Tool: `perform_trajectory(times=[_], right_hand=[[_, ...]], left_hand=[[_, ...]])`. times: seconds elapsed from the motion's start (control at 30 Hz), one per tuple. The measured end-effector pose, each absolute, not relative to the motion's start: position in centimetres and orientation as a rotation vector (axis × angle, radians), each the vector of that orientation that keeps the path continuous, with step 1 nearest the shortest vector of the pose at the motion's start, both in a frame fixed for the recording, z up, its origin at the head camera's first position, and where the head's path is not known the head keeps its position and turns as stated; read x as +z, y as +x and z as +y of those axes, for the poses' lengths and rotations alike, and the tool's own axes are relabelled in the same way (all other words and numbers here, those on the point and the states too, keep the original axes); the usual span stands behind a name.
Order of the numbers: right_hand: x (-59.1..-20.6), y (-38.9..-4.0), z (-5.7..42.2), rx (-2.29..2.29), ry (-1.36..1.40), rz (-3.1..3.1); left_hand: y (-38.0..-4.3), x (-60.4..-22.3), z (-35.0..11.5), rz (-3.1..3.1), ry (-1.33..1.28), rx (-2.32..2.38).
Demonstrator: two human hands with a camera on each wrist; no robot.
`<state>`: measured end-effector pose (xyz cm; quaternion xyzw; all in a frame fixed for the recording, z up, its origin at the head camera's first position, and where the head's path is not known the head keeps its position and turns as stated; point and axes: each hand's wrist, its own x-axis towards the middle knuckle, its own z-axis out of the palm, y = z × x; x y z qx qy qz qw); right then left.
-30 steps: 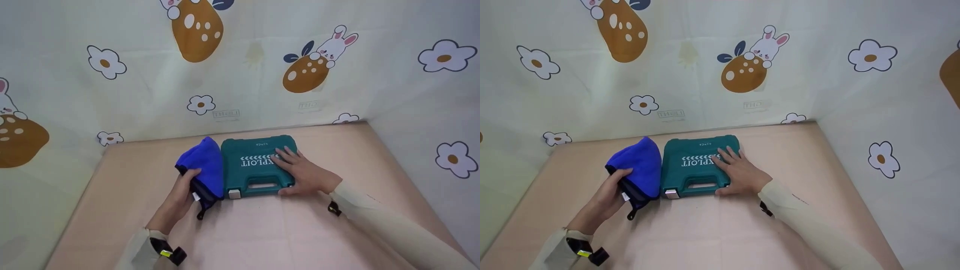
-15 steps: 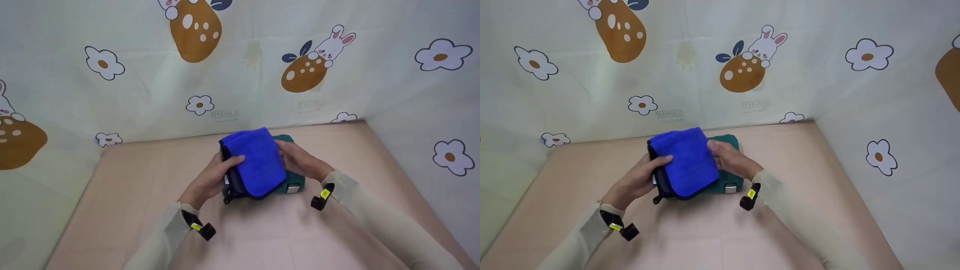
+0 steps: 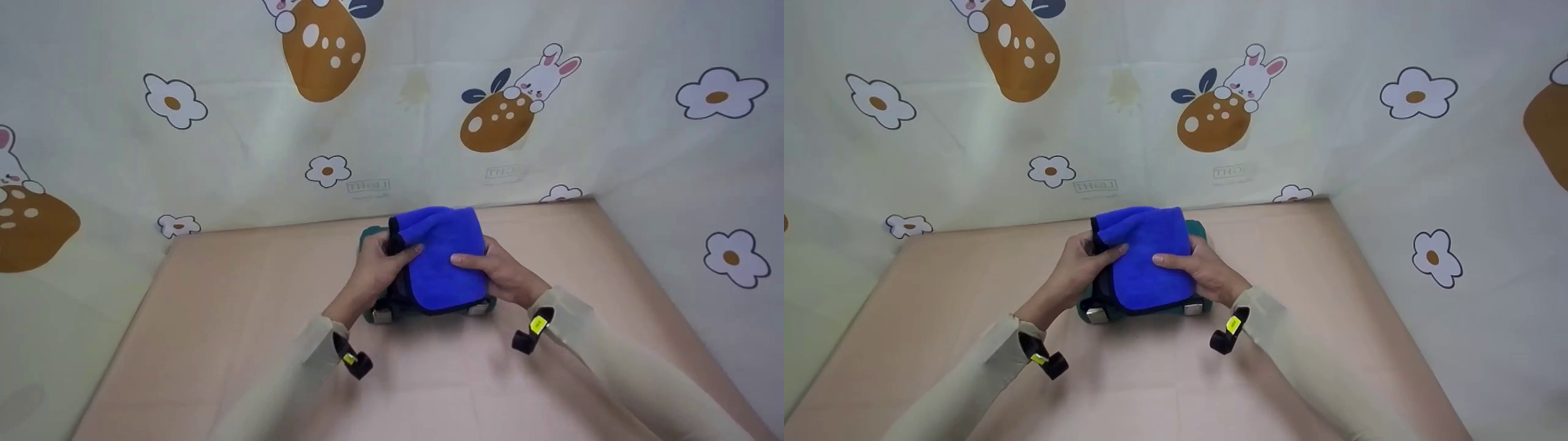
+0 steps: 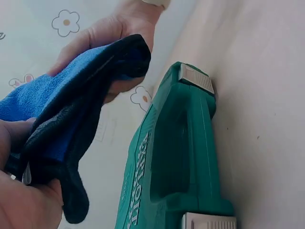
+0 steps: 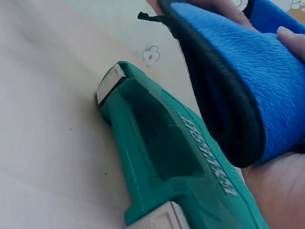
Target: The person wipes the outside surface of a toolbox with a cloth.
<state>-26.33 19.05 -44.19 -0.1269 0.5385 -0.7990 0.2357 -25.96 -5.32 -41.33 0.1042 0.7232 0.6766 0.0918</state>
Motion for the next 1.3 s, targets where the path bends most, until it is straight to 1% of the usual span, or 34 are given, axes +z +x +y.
perform_trajectory(times=[0.17,0.4,0.6,0.7,0.8,0.9,1.0,1.1,1.2,1.3], right_hand=[[-44.2,-26.1,19.3,-2.218,-0.339,1.489],[-45.1,-25.6,18.9,-2.122,-0.251,1.540],[-44.8,-25.8,19.5,-2.192,-0.227,1.627],[-44.5,-26.0,20.5,-2.229,-0.173,1.691],[-44.4,-26.4,21.7,-2.273,-0.056,1.781],[-44.6,-26.7,22.9,-2.298,0.105,1.874],[-44.8,-26.8,24.0,-2.323,0.261,1.909],[-45.0,-26.8,24.7,-2.334,0.363,1.912],[-45.1,-26.8,25.3,-2.324,0.395,1.929],[-45.2,-26.8,25.5,-2.312,0.398,1.943]], left_hand=[[-25.7,-41.7,-5.5,2.133,0.323,2.066],[-25.4,-42.3,-4.9,2.163,0.372,2.016],[-25.5,-42.6,-5.6,2.131,0.311,1.974],[-25.2,-43.0,-6.1,2.150,0.309,1.875],[-24.8,-43.5,-6.3,2.287,0.439,1.647],[-24.2,-43.8,-5.9,2.452,0.637,1.346],[-23.5,-43.9,-5.0,2.556,0.817,1.025],[-22.7,-44.1,-3.8,2.608,0.943,0.645],[-22.3,-44.6,-2.7,2.615,0.987,0.352],[-22.3,-45.2,-1.9,2.641,0.955,0.212]])
